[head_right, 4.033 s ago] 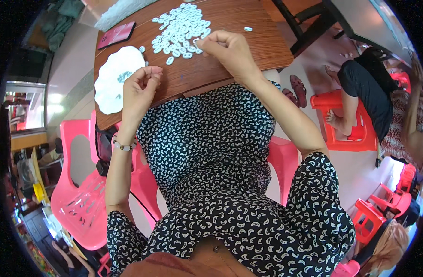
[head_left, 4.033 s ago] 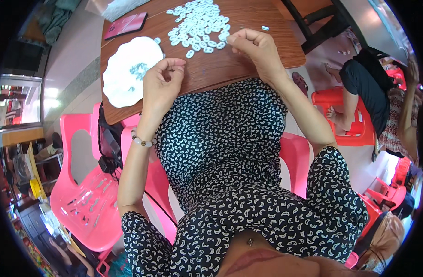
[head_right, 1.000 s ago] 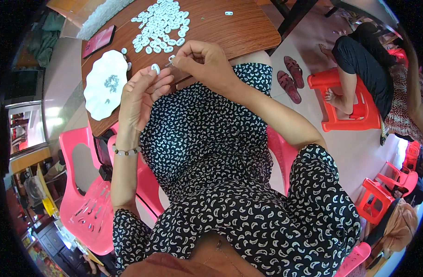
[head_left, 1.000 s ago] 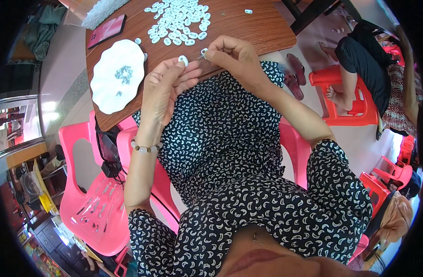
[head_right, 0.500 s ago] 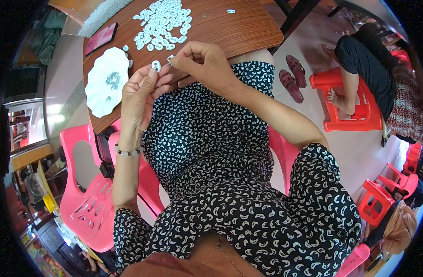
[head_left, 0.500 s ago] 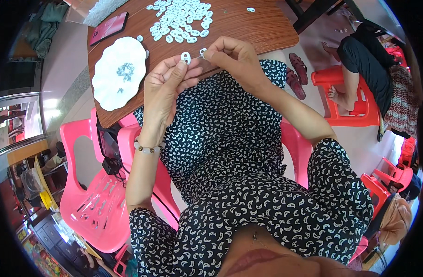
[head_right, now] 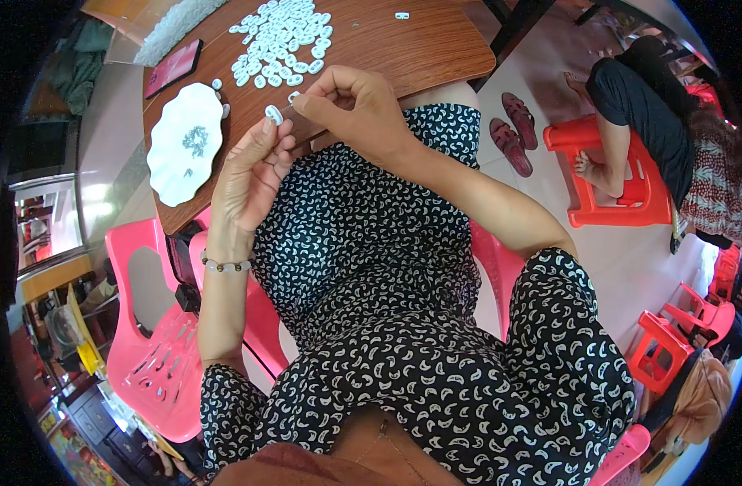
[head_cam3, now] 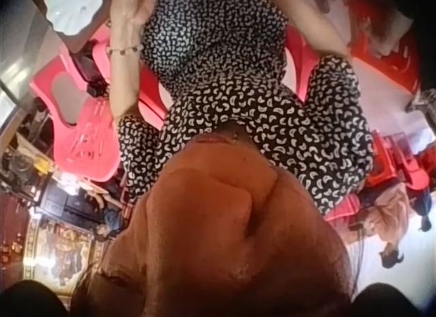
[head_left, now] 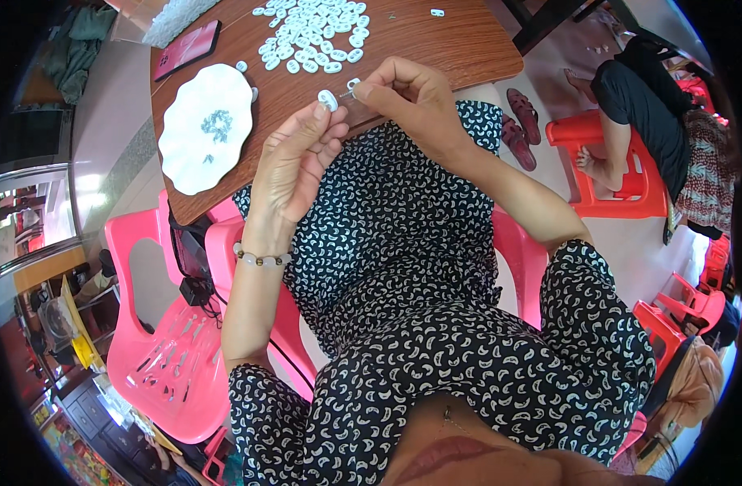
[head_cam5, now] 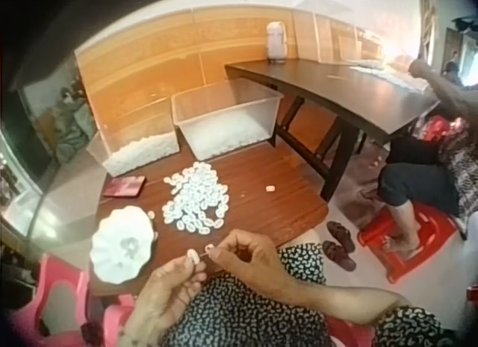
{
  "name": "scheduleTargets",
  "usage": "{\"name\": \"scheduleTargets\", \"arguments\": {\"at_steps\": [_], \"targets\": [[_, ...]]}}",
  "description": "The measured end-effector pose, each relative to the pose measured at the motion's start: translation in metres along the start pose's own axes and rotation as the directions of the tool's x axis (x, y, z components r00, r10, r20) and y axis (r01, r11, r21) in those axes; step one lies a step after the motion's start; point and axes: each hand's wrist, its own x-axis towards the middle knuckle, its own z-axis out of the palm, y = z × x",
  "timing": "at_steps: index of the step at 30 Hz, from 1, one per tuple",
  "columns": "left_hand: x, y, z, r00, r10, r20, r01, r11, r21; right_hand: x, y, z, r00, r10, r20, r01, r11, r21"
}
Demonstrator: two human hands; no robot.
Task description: Inspecting and sorting small white plastic components on a table.
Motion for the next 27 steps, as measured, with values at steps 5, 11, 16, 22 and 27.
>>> {"name": "scheduleTargets", "arguments": {"at_steps": [5,11,16,22,27], "targets": [[0.001,-0.002,0.0,0.999,-0.034,0.019,0.035,0.999,-0.029,-0.002,-0.004,0.001,0.999,0.043,0.022,-0.042,0.999,-0.034],[0.001,-0.003,0.002,1.0,-0.025,0.001,0.025,1.0,-0.013,-0.002,-0.006,0.002,1.0,0.022,0.016,-0.021,0.999,-0.039],[0.0,-0.003,0.002,1.0,-0.012,-0.001,0.012,1.0,0.006,0.0,0.001,0.001,0.999,-0.035,0.014,0.036,0.997,-0.068],[-0.001,-0.003,0.003,1.0,0.023,-0.005,-0.023,0.999,0.048,0.0,0.003,0.002,0.999,-0.03,0.01,0.031,0.997,-0.077],[-0.002,-0.004,0.006,0.993,0.114,-0.029,-0.108,0.981,0.162,0.0,0.007,0.004,1.0,-0.018,0.012,0.019,0.999,-0.05]]}}
